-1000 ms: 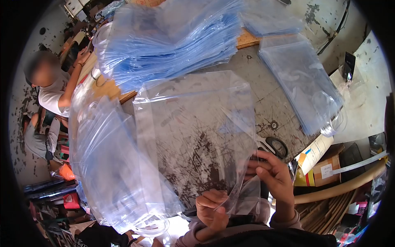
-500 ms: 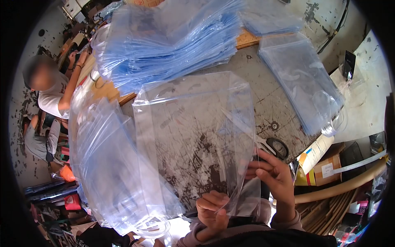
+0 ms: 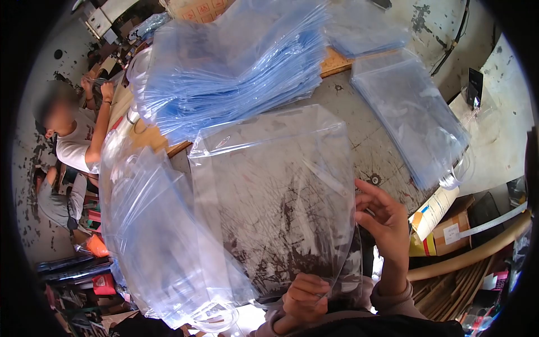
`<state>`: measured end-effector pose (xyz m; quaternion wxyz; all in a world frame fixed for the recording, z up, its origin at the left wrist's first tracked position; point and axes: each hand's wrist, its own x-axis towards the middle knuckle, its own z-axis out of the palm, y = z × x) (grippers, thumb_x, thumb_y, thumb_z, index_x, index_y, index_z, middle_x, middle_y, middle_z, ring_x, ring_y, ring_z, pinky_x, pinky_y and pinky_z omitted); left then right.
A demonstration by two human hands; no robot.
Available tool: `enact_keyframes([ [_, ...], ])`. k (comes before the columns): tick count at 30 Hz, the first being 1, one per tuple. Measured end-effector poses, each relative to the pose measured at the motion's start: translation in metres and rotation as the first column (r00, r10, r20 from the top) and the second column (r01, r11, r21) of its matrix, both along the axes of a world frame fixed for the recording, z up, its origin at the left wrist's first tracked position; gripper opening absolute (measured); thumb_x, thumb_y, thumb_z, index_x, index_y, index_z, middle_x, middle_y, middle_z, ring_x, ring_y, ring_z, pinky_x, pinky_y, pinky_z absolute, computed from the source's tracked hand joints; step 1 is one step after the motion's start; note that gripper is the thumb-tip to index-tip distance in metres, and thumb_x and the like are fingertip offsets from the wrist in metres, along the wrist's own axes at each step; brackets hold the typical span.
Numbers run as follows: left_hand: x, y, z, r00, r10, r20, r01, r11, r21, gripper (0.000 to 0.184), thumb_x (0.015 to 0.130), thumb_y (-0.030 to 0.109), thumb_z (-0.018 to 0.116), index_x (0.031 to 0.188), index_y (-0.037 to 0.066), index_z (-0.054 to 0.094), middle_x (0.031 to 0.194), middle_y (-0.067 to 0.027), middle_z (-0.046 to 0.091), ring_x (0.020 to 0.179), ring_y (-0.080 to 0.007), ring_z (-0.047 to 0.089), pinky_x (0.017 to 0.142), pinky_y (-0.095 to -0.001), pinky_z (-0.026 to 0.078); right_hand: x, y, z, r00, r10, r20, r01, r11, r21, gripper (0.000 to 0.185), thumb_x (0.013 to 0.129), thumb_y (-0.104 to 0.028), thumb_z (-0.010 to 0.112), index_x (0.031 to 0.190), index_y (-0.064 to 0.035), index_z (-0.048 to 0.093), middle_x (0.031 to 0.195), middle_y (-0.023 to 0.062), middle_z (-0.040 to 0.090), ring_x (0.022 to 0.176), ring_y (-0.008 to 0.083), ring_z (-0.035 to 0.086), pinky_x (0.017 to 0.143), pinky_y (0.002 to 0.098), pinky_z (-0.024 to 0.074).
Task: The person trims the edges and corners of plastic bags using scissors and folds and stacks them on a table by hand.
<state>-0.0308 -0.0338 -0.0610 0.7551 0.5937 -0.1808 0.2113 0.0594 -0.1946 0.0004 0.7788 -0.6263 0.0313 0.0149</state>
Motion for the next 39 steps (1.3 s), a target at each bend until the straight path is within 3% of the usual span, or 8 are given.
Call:
enact_keyframes([
  [9,-0.005,0.003,0.002,1.000,-0.009,-0.020,0.009,1.000,0.006,0.032,0.062,-0.009,0.067,0.081,0.005,0.046,0.080,-0.0143,0.063,0.073,-0.0276,0.062,0.062,-0.0342,0.053,-0.008,-0.003,-0.001,0.993,0.001,-0.119,0.010,0.995,0.095,0.033,0.076,0.008,0.060,0.109,0.0030,0.054,0.089,0.0011,0.052,0.082,0.0066,0.051,0.074,0.0197,0.0419],
  [14,-0.001,0.008,0.012,0.972,-0.211,-0.107,0.234,0.929,0.286,0.033,0.064,-0.003,0.071,0.091,0.002,0.053,0.085,-0.0129,0.063,0.078,-0.0287,0.063,0.070,-0.0360,0.052,-0.007,-0.007,0.002,0.984,0.092,-0.150,-0.057,0.974,0.221,0.024,0.076,0.007,0.061,0.098,0.0008,0.055,0.086,-0.0004,0.051,0.079,0.0056,0.049,0.072,0.0186,0.0395],
  [21,0.007,0.007,0.030,0.927,-0.316,-0.200,0.374,0.777,0.507,0.056,0.068,0.013,0.075,0.115,0.000,0.047,0.115,-0.0172,0.048,0.107,-0.0307,0.050,0.084,-0.0384,0.045,-0.015,0.010,0.024,0.974,0.167,-0.151,-0.196,0.959,-0.206,0.016,0.078,-0.003,0.064,0.090,-0.0017,0.055,0.072,-0.0011,0.052,0.068,0.0050,0.050,0.061,0.0193,0.0400],
  [25,0.016,0.013,0.043,0.923,-0.179,-0.342,0.308,0.875,0.373,0.090,0.065,0.029,0.078,0.131,0.001,0.024,0.132,-0.0178,0.024,0.121,-0.0259,0.030,0.093,-0.0454,0.035,-0.028,0.036,0.033,0.959,0.273,-0.073,-0.262,0.764,-0.589,0.018,0.076,-0.011,0.068,0.084,-0.0031,0.053,0.060,0.0061,0.052,0.056,0.0131,0.052,0.053,0.0254,0.0424],
  [27,0.024,0.008,0.045,0.844,-0.138,-0.518,0.035,0.978,-0.204,0.071,0.076,0.021,0.070,0.130,0.001,0.028,0.124,-0.0167,0.033,0.110,-0.0211,0.038,0.090,-0.0373,0.038,-0.034,0.047,0.026,0.940,0.337,0.047,-0.218,0.704,-0.676,0.020,0.073,-0.011,0.068,0.082,-0.0040,0.053,0.065,0.0093,0.054,0.057,0.0216,0.054,0.053,0.0309,0.0428],
  [31,0.049,0.024,0.052,0.806,-0.072,-0.588,0.063,0.997,-0.036,0.050,0.083,0.009,0.060,0.126,0.002,0.034,0.114,-0.0128,0.042,0.094,-0.0156,0.044,0.085,-0.0284,0.040,-0.040,0.058,0.017,0.833,0.494,0.248,-0.101,0.577,-0.810,0.023,0.066,-0.007,0.067,0.083,-0.0050,0.052,0.072,0.0066,0.054,0.061,0.0246,0.054,0.053,0.0338,0.0417],
  [33,0.048,0.026,0.049,0.782,-0.021,-0.623,-0.031,0.997,-0.073,0.033,0.085,0.011,0.053,0.115,0.001,0.043,0.094,-0.0071,0.053,0.083,-0.0144,0.050,0.075,-0.0254,0.042,-0.042,0.059,0.013,0.829,0.481,0.287,-0.073,0.601,-0.796,0.022,0.066,-0.007,0.068,0.082,-0.0058,0.052,0.071,0.0053,0.054,0.061,0.0227,0.054,0.054,0.0338,0.0421],
  [39,0.048,0.027,0.044,0.813,-0.078,-0.577,-0.078,0.967,-0.241,0.021,0.090,0.009,0.051,0.109,0.000,0.047,0.092,-0.0069,0.053,0.084,-0.0116,0.053,0.075,-0.0283,0.050,-0.047,0.060,0.012,0.835,0.457,0.307,-0.033,0.597,-0.802,0.024,0.065,-0.008,0.071,0.083,-0.0068,0.054,0.070,0.0027,0.053,0.062,0.0200,0.055,0.057,0.0325,0.0419],
])
